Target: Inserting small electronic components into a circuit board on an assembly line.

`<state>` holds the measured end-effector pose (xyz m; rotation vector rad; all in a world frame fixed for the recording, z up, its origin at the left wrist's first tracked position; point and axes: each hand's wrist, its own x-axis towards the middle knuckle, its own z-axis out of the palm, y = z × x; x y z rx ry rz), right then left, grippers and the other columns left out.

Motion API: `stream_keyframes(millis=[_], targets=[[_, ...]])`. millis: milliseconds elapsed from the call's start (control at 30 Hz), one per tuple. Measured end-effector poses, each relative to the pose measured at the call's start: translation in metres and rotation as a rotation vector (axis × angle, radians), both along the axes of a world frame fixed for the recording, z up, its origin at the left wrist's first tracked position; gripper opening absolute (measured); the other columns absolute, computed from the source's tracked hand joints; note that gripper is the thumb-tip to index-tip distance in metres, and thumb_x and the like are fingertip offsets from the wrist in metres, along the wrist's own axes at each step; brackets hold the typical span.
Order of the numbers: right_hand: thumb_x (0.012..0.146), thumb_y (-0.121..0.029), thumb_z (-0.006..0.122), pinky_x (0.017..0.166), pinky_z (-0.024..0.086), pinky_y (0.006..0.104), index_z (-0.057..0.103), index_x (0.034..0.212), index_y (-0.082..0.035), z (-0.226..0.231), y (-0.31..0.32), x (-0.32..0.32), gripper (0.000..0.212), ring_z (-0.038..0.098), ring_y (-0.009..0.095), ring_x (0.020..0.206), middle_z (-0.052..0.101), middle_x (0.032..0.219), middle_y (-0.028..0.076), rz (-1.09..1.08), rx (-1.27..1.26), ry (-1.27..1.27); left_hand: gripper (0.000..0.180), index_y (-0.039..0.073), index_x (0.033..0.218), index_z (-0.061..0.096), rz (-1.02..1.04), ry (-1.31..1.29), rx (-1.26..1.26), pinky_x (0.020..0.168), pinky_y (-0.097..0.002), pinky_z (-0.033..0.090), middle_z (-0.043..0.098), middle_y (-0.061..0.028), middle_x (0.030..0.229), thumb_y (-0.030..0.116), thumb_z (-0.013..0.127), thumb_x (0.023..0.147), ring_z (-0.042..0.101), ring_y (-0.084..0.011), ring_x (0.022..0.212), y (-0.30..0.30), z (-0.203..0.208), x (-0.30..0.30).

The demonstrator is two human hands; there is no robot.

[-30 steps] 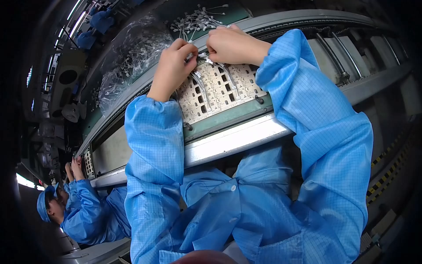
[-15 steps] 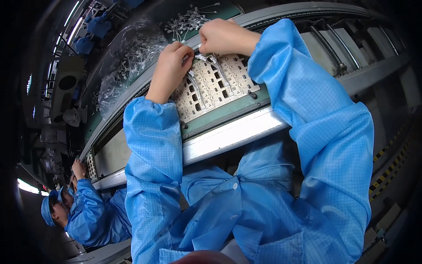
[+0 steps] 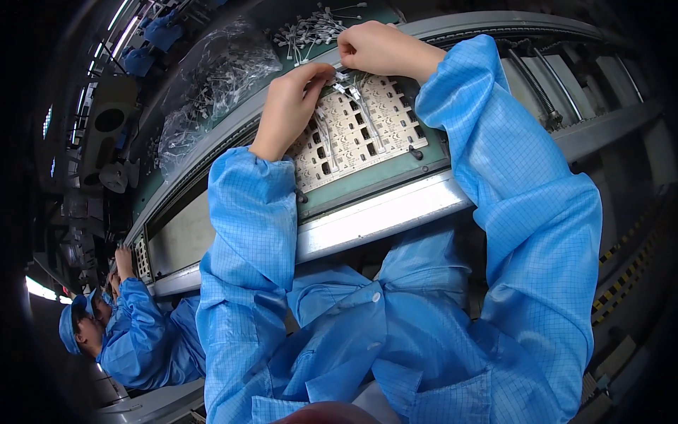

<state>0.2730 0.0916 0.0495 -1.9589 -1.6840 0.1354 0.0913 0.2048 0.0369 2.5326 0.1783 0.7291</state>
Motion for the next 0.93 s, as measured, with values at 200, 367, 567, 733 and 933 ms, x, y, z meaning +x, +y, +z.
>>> stream_keyframes(millis=[200, 367, 567, 733, 933], targets=[[0.088, -0.017, 0.065, 0.070, 0.050, 0.0351, 0.064, 0.092, -0.001, -0.001, 0.005, 0.003, 0.016, 0.064, 0.025, 0.075, 0.067, 0.084, 0.013, 0.041, 0.088, -0.007, 0.020, 0.004, 0.108, 0.072, 0.095, -0.029, 0.118, 0.085, -0.0369, 0.054, 0.074, -0.0154, 0.104, 0.014, 0.063, 0.093, 0.070, -0.0299, 0.097, 0.011, 0.025, -0.014], [0.088, -0.014, 0.066, 0.069, 0.049, 0.0374, 0.061, 0.094, 0.001, 0.000, 0.009, 0.007, 0.017, 0.063, 0.031, 0.076, 0.063, 0.083, 0.017, 0.054, 0.214, -0.092, 0.021, 0.004, 0.098, 0.075, 0.265, -0.158, -0.096, 0.086, -0.0414, 0.053, 0.073, -0.0162, 0.099, 0.019, 0.066, 0.086, 0.069, -0.0338, 0.097, 0.050, 0.050, -0.063], [0.087, -0.008, 0.066, 0.079, 0.047, 0.0387, 0.062, 0.092, 0.001, 0.006, -0.013, -0.017, 0.011, 0.061, 0.033, 0.087, 0.061, 0.087, 0.017, 0.138, 0.207, -0.286, 0.016, 0.009, 0.090, 0.075, 0.387, -0.015, 0.204, 0.083, -0.0471, 0.052, 0.073, -0.0127, 0.090, 0.017, 0.063, 0.082, 0.067, -0.0357, 0.092, 0.068, 0.005, -0.106], [0.089, -0.009, 0.063, 0.091, 0.039, 0.0390, 0.061, 0.097, -0.003, 0.022, 0.002, -0.089, 0.010, 0.056, 0.031, 0.102, 0.060, 0.100, 0.011, 0.332, 0.034, -0.099, 0.018, 0.015, 0.084, 0.076, 0.458, 0.058, 0.317, 0.086, -0.0509, 0.044, 0.072, -0.0061, 0.089, 0.019, 0.059, 0.079, 0.063, -0.0301, 0.099, 0.063, -0.015, -0.116], [0.083, -0.025, 0.074, 0.112, 0.031, 0.0486, 0.055, 0.130, -0.011, 0.007, 0.005, -0.127, 0.052, 0.040, 0.040, 0.136, 0.046, 0.144, 0.019, 0.254, -0.153, -0.433, 0.017, 0.014, 0.082, 0.076, 0.472, 0.102, 0.418, 0.088, -0.0543, 0.043, 0.073, -0.0088, 0.091, 0.021, 0.060, 0.079, 0.063, -0.0310, 0.102, 0.066, -0.021, -0.089]])
